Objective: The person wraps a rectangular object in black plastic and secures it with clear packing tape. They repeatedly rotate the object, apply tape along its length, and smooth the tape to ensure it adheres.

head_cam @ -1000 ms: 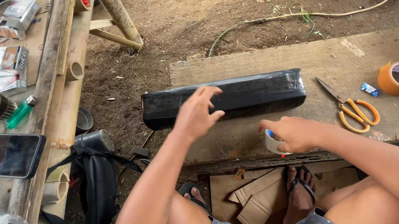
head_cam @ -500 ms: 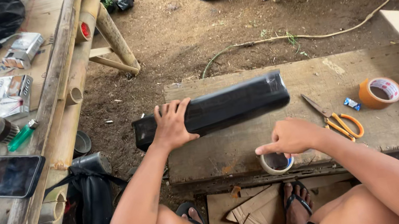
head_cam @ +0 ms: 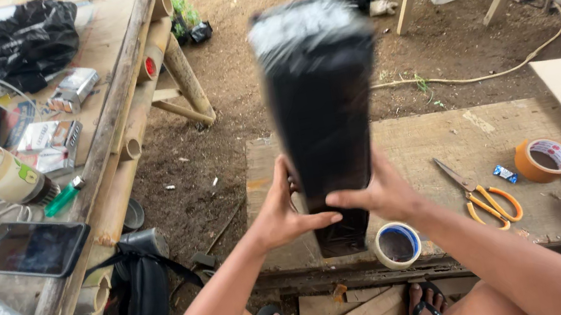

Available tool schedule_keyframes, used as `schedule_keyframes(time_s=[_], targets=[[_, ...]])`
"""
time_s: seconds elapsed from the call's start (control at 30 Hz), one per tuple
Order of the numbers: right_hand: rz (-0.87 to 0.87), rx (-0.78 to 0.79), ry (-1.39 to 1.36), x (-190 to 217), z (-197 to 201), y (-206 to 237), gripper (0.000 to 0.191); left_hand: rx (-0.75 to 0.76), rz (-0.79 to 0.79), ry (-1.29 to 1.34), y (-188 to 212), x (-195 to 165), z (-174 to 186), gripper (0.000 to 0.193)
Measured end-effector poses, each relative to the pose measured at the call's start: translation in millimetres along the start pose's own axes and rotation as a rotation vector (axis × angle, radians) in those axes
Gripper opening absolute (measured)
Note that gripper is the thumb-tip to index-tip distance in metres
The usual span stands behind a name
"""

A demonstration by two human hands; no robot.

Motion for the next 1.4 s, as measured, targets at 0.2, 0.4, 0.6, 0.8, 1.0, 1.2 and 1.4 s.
schedule_keyframes(time_s=[0.2,0.4,0.6,0.8,1.0,1.2,1.4], targets=[[0.227,0.070,0.077,29.1,-15.8,-1.0,0.137,-0.045,-0.332,0.198,17.2,-70.3,23.3,0.137],[-0.029,0.259,0.139,-23.2,-21.5,-8.7,0.109,-0.260,-0.662,0.041,25.3,-156.5,23.9,0.130],[0.152,0.329,0.006,-25.4,-13.1,-15.1,0.118,-0.363,-0.639,-0.468,-0.9,-196.2,41.5,0.079],[0.179,0.365,0.071,-13.4,-16.7,-2.3,0.096,-0.427,-0.498,-0.351,-12.4,-175.9,35.9,0.056],[-0.035,0.426,0.621,-18.6,0.1,1.8,0.070,-0.520,-0.413,-0.524,-11.6,-174.7,45.7,0.043],[-0.520,0.886,1.286,-149.0,-9.4,73.0,0.050,-0.692,-0.473,-0.791,-4.4,-194.1,48.2,0.042],[-0.353,0.607,0.566,-134.9,41.8,19.3,0.025,-0.427,-0.478,-0.656,1.7,-199.9,49.4,0.045]])
Point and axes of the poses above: each hand's wrist, its own y-axis away from the middle knuckle, its own z-axis out of the back of the hand, x = y × z, the point moved 8 cm from there along -y, towards the middle knuckle, and after that the axes turned 4 degrees about x, right-handed, at the moved point
